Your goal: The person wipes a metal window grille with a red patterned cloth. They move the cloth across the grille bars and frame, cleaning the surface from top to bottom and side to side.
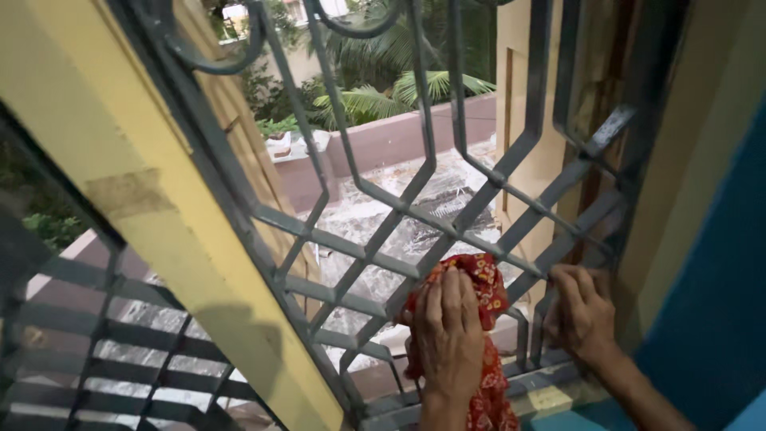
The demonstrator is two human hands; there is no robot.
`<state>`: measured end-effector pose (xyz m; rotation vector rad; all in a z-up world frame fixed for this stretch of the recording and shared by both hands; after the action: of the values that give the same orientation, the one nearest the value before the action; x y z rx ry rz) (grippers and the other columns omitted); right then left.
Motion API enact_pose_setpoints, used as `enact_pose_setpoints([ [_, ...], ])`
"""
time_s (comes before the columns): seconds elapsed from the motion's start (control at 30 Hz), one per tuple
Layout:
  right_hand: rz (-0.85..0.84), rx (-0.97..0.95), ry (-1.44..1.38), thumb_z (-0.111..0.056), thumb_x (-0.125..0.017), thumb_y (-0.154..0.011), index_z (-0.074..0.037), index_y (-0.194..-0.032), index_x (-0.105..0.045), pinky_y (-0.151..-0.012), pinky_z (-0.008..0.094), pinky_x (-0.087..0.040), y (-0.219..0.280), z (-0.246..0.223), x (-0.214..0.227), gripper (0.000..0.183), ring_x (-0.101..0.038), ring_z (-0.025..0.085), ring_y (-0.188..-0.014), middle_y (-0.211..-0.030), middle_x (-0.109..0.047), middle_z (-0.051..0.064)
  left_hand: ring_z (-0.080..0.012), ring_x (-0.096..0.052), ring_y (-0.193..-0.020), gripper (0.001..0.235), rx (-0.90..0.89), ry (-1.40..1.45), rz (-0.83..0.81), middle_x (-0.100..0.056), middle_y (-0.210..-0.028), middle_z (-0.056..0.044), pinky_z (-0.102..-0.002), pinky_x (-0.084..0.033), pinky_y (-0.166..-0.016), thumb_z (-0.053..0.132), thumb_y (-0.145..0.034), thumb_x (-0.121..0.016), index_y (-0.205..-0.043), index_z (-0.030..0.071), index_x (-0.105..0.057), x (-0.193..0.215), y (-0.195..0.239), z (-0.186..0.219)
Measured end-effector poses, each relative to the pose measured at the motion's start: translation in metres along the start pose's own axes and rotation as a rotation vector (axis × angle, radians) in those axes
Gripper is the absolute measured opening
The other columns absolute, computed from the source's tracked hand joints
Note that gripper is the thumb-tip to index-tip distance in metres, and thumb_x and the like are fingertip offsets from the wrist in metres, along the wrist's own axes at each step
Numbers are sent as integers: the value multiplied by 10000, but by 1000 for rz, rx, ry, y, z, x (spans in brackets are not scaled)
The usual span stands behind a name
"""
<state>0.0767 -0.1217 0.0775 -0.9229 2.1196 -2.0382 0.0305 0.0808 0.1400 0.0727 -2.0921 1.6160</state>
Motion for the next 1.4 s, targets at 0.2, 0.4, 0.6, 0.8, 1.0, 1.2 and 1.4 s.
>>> enact_pose_setpoints([
  [0.2,-37,-45,-22,-3,-657,-711,-58,-1278,-594,-856,452,-509,3,4,-6,573,-603,394,-1073,-1237,-619,143,-455,-237,-1530,479,68,105,-116,-267,-1636,-283,-469,-343,-1212,67,-965,-578,-1412,-85,-496,-18,47,6],
  [0.4,4,42,33,14,-651,-684,-52,-1239,-593,-915,471,-507,-11,-15,12,562,-581,400,-1069,-1199,-618,132,-520,-288,-1502,456,202,121,-282,-312,-1563,-363,-493,-393,-1147,93,-940,-584,-1311,-159,-496,-8,44,-6],
  [0.6,-18,68,38,12,-644,-659,-40,-1250,-588,-918,471,-508,-11,-17,12,596,-581,400,-1063,-1197,-624,131,-412,-549,-1139,580,484,306,-611,-602,-1147,-268,-552,-432,-1005,497,-918,-623,-941,-80,-685,-33,0,-38],
  [0.8,25,10,35,-32,-677,-631,-50,-1237,-589,-890,478,-498,-8,-12,7,613,-565,413,-1052,-1177,-619,147,-364,-603,-1007,606,390,374,-805,-662,-973,-226,-500,-435,-955,528,-1043,-516,-879,-25,-704,-39,-5,-37],
  [1.0,-5,13,24,-10,-657,-690,-68,-1279,-583,-950,476,-497,-10,-14,7,596,-569,405,-1105,-1209,-613,140,-447,-465,-1306,506,335,233,-335,-455,-1437,-310,-507,-370,-1084,203,-910,-612,-1277,-143,-573,7,11,-23],
  [1.2,-27,28,18,-103,-725,-613,-27,-1258,-589,-943,520,-470,-7,-12,6,663,-541,446,-1093,-1196,-598,182,-433,-465,-1331,458,125,16,-584,-485,-1413,-328,-472,-368,-1151,105,-882,-580,-1249,-169,-570,-30,22,-18],
  [1.4,30,50,49,-32,-657,-795,-31,-1339,-598,-971,476,-470,1,-18,8,547,-540,417,-1123,-1249,-601,191,-373,-677,-1071,215,373,412,-794,-655,-1145,-244,-457,-559,-924,18,-915,-575,-1041,-28,-742,-51,1,-47],
])
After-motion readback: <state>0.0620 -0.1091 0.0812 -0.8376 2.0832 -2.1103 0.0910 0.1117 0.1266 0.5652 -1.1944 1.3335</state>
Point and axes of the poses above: each hand's wrist, its own y-axis away from the middle knuckle, its own x-axis out of the back of the hand, z = x × y, the point moved 10 cm from there along -y, towards the middle knuckle
